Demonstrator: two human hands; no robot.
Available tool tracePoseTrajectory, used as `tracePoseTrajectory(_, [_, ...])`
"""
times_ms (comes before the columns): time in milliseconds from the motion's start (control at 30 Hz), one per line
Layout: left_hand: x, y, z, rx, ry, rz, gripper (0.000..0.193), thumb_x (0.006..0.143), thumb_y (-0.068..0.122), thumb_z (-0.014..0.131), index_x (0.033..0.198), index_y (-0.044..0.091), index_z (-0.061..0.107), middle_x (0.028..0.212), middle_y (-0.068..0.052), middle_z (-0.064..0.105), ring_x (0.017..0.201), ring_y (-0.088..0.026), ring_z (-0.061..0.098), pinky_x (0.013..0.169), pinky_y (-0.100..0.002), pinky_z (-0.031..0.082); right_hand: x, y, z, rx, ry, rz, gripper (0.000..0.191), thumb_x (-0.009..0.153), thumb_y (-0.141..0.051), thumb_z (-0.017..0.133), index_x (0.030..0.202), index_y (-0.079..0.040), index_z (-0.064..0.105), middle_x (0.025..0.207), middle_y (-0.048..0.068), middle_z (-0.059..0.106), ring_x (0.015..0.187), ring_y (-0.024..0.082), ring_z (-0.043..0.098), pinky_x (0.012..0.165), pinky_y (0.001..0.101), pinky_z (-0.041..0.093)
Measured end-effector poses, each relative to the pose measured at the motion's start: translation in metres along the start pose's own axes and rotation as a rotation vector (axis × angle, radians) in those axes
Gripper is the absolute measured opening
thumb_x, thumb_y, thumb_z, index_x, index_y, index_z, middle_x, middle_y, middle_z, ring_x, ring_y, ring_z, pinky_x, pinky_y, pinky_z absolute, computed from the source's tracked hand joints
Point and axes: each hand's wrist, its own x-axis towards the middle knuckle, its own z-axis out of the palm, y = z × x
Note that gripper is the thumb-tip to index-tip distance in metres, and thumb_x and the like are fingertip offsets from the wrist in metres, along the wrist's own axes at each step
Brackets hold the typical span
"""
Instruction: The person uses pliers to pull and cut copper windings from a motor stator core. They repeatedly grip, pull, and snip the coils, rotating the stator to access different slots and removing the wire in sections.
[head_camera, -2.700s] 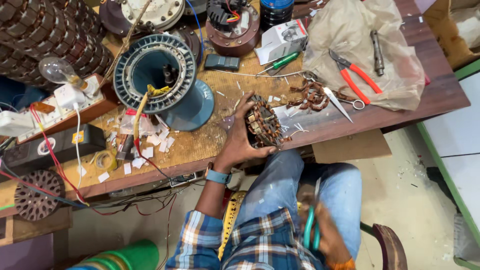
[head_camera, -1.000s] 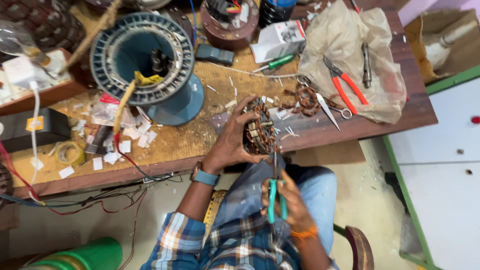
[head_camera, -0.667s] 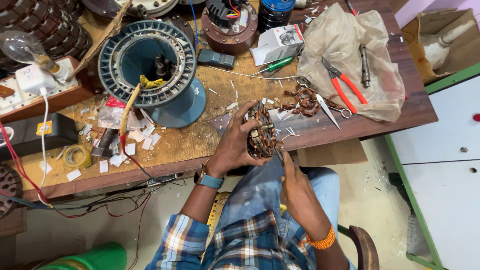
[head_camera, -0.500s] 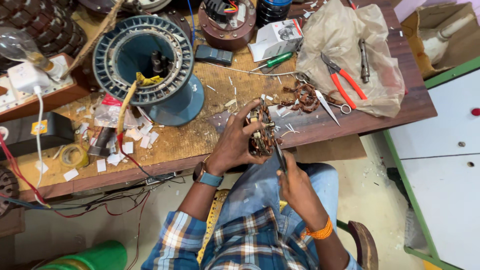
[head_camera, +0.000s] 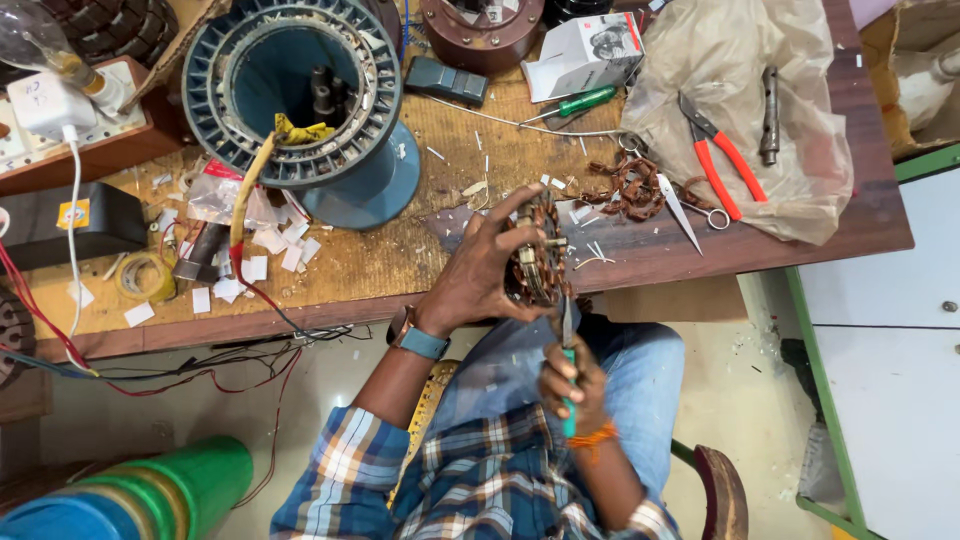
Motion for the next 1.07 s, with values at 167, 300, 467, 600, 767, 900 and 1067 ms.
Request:
tracePoseTrajectory(167, [-0.001,0.0,-0.002,-0.04,0.065,0.083,0.115,0.053,0.046,0.104,0.141,0.027,0.032,0.164,-0.014,0.025,0.152,-0.043,0.034,0.125,-0.057,0.038,-0.005,-0.049,0.086,-1.521,0.534,0.18,0.061,0.099,-0.011,0.052,0.156,-0.009,0.033,0.117,0.026,0.07,0.094,0.035,0.071,0.073,0.0445,0.063])
tracePoseTrajectory(300, [0.001,0.003,0.002,0.019,0.082,0.089,0.116,0.048,0.047,0.102,0.139,0.027,0.032,0.162,-0.014,0.026,0.15,-0.044,0.035,0.12,-0.058,0.035,0.009,-0.025,0.111,-2.459,0.392,-0.121,0.066,0.093,0.0,0.055,0.155,0.0,0.03,0.119,0.032,0.064,0.102,0.046,0.065,0.082,0.0502,0.053])
tracePoseTrajectory(467, [-0.003,0.007,-0.001,0.127,0.017,0.075,0.107,0.048,0.044,0.105,0.13,0.025,0.04,0.16,-0.013,0.027,0.145,-0.039,0.041,0.113,-0.058,0.042,0.011,-0.015,0.096,-2.305,0.753,0.08,0.068,0.091,-0.002,0.055,0.155,-0.008,0.033,0.097,0.027,0.068,0.079,0.039,0.069,0.07,0.0457,0.055])
tracePoseTrajectory(600, [0.0,0.007,-0.001,0.078,0.005,0.087,0.103,0.049,0.043,0.103,0.131,0.022,0.045,0.162,-0.012,0.026,0.149,-0.038,0.038,0.111,-0.056,0.045,-0.008,-0.033,0.05,-1.494,0.669,0.114,0.04,0.104,-0.01,0.055,0.142,-0.003,0.045,0.09,0.018,0.065,0.071,0.026,0.07,0.065,0.0428,0.061])
tracePoseTrajectory(767, [-0.002,0.011,-0.001,0.059,-0.045,0.087,0.098,0.046,0.044,0.104,0.126,0.022,0.051,0.162,-0.009,0.028,0.147,-0.035,0.039,0.111,-0.056,0.042,-0.017,-0.046,0.0,-0.372,0.017,0.063,0.034,0.108,-0.011,0.055,0.137,0.002,0.047,0.091,0.014,0.062,0.067,0.024,0.067,0.058,0.0443,0.06])
tracePoseTrajectory(900, [-0.006,-0.002,0.006,0.157,-0.148,-0.026,0.098,0.039,0.044,0.105,0.123,0.025,0.056,0.162,-0.011,0.028,0.149,-0.04,0.035,0.114,-0.067,0.024,-0.018,-0.087,0.009,-0.183,-0.319,0.006,0.042,0.102,-0.011,0.059,0.139,0.002,0.043,0.093,0.022,0.063,0.064,0.031,0.069,0.054,0.044,0.061])
tracePoseTrajectory(1067, [0.001,-0.006,-0.001,-0.108,0.029,0.074,0.098,0.067,0.046,0.098,0.142,0.027,0.038,0.173,-0.005,0.019,0.159,-0.039,0.028,0.125,-0.067,0.037,-0.037,-0.172,0.088,-0.981,0.135,-0.051,0.044,0.109,-0.027,0.063,0.139,0.0,0.043,0.109,0.033,0.061,0.089,0.043,0.072,0.072,0.0549,0.063])
